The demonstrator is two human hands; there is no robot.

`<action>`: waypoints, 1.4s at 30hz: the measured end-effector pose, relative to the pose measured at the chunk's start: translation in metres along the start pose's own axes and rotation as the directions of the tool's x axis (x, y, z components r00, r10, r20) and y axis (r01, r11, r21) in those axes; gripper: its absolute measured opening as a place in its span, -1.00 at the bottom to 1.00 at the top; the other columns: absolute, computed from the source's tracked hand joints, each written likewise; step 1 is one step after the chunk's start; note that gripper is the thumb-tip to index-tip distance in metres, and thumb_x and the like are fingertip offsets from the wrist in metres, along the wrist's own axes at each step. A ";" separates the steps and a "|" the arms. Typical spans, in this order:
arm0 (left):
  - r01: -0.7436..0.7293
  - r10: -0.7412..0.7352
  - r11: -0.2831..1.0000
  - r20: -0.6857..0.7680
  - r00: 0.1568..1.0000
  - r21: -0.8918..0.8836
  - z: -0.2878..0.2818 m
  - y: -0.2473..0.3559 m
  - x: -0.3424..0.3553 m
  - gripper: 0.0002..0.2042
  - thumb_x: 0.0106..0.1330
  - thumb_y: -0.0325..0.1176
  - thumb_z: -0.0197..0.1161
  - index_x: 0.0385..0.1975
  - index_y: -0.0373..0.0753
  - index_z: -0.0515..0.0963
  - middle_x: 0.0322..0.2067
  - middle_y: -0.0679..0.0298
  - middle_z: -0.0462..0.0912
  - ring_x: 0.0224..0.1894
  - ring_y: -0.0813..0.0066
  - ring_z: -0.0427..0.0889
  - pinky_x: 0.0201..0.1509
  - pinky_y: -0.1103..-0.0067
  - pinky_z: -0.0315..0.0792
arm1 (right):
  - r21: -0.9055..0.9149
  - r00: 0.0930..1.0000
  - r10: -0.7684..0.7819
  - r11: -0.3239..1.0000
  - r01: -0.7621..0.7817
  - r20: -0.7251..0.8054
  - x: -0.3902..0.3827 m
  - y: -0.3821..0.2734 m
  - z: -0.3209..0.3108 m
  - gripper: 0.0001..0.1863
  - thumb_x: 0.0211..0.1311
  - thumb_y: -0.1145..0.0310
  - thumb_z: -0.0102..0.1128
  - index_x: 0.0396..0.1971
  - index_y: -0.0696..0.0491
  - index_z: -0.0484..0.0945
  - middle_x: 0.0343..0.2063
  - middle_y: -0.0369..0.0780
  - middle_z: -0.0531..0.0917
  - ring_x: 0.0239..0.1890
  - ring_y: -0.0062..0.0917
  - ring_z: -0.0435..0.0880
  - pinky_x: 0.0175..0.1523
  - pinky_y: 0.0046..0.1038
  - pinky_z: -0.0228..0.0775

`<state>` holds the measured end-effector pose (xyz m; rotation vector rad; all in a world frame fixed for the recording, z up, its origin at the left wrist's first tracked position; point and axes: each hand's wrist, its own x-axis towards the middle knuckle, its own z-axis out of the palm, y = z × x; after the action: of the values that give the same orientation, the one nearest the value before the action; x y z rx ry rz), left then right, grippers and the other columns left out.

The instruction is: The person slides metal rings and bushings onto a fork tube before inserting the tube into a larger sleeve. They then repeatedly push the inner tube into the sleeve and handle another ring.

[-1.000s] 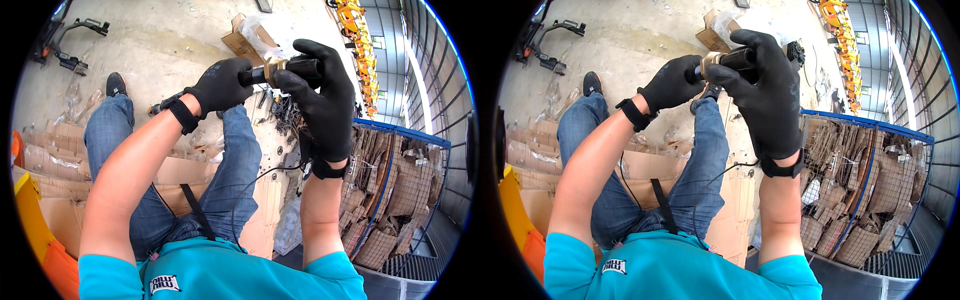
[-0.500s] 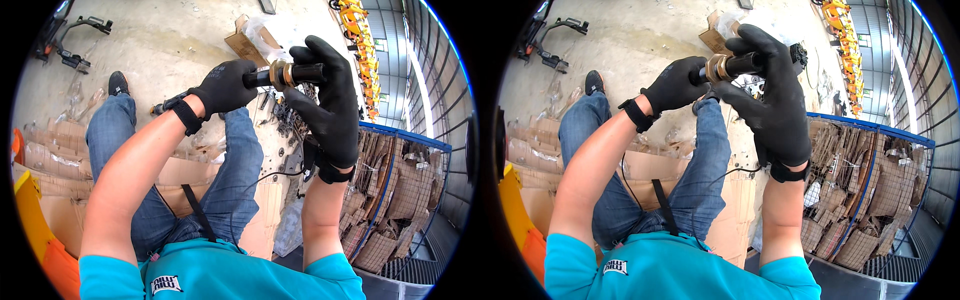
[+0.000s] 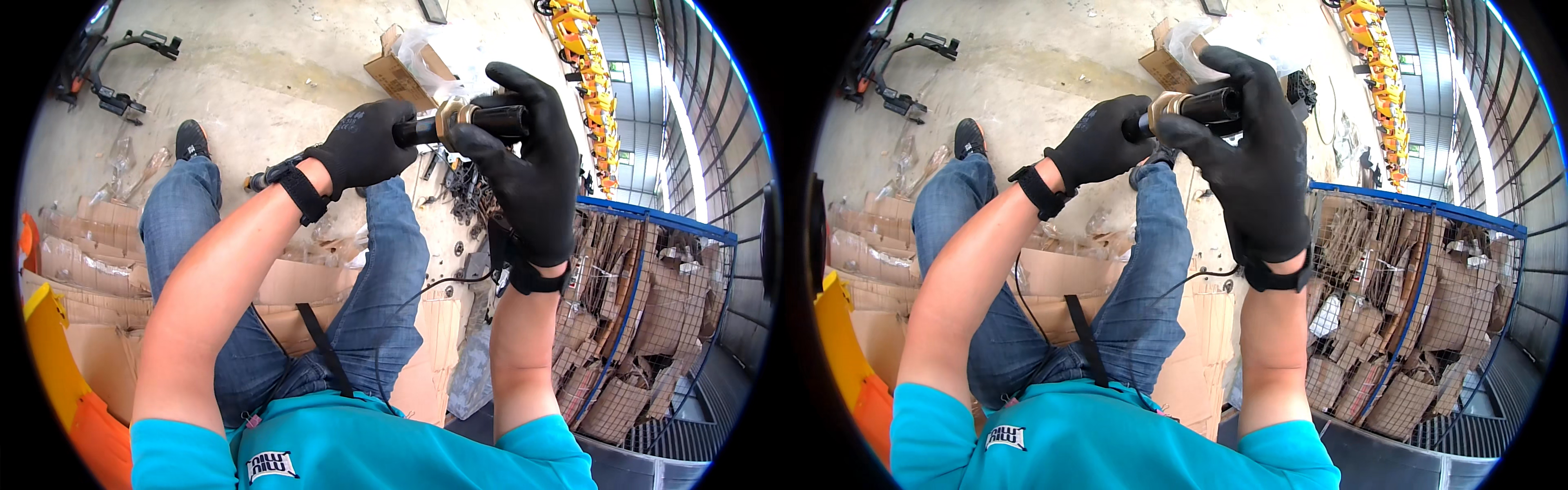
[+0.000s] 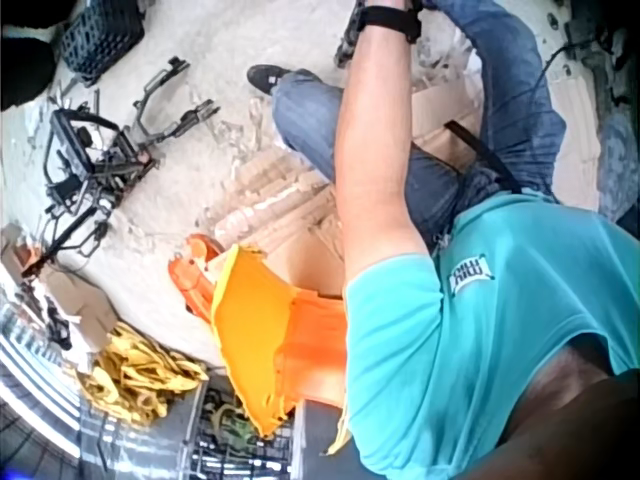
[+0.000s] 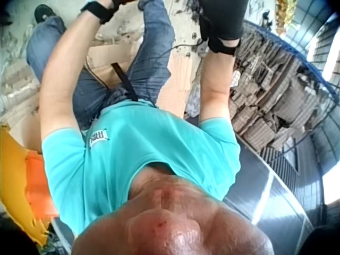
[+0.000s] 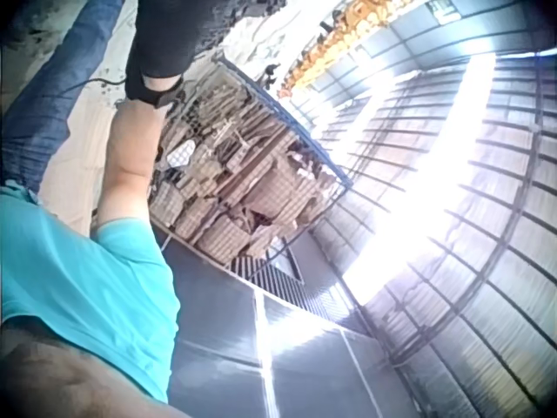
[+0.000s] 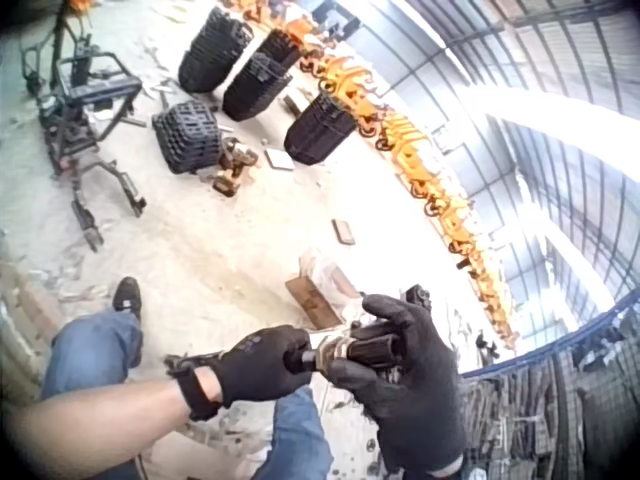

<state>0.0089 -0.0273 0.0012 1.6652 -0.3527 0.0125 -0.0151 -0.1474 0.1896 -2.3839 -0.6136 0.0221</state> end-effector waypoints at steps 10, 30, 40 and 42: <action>-0.027 0.026 0.999 -0.025 0.999 -0.042 0.004 -0.002 0.002 -0.74 0.09 -0.34 0.37 -0.24 -0.27 0.59 -0.39 0.04 0.66 -0.30 0.07 0.66 -0.18 0.32 0.51 | 0.064 0.996 -0.071 0.996 0.067 0.049 -0.001 0.005 -0.009 -0.37 0.15 0.57 0.43 0.24 0.15 0.42 -0.04 -0.14 0.64 0.00 -0.54 0.67 0.10 -0.49 0.53; -0.019 0.019 1.000 -0.003 1.000 -0.007 0.002 -0.002 0.002 -0.71 0.12 -0.40 0.36 -0.12 -0.25 0.61 -0.34 0.10 0.68 -0.31 0.19 0.65 -0.15 0.40 0.51 | 0.121 0.991 -0.131 0.984 0.132 -0.019 -0.003 0.013 0.001 -0.29 0.09 0.48 0.52 0.26 0.09 0.39 -0.18 -0.18 0.70 -0.13 -0.53 0.72 -0.02 -0.48 0.59; -0.012 0.011 1.000 -0.009 1.000 -0.028 0.002 -0.002 0.001 -0.74 0.12 -0.38 0.36 -0.19 -0.26 0.59 -0.35 0.09 0.68 -0.32 0.19 0.64 -0.17 0.38 0.50 | 0.146 0.990 -0.144 0.979 0.142 0.004 -0.006 0.013 -0.001 -0.29 0.10 0.49 0.51 0.27 0.12 0.38 -0.03 -0.12 0.64 -0.09 -0.51 0.71 0.03 -0.47 0.59; 0.002 -0.002 1.000 0.000 1.000 -0.013 0.000 -0.002 0.001 -0.72 0.13 -0.40 0.37 -0.14 -0.25 0.61 -0.34 0.14 0.69 -0.34 0.29 0.63 -0.17 0.42 0.50 | 0.089 0.999 -0.037 0.995 0.038 -0.008 -0.004 0.007 0.001 -0.31 0.12 0.54 0.47 0.27 0.12 0.38 -0.04 -0.12 0.65 -0.07 -0.52 0.70 0.06 -0.47 0.57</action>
<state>0.0101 -0.0277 -0.0006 1.6527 -0.3503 0.0083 -0.0162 -0.1530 0.1836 -2.2854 -0.6406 0.0247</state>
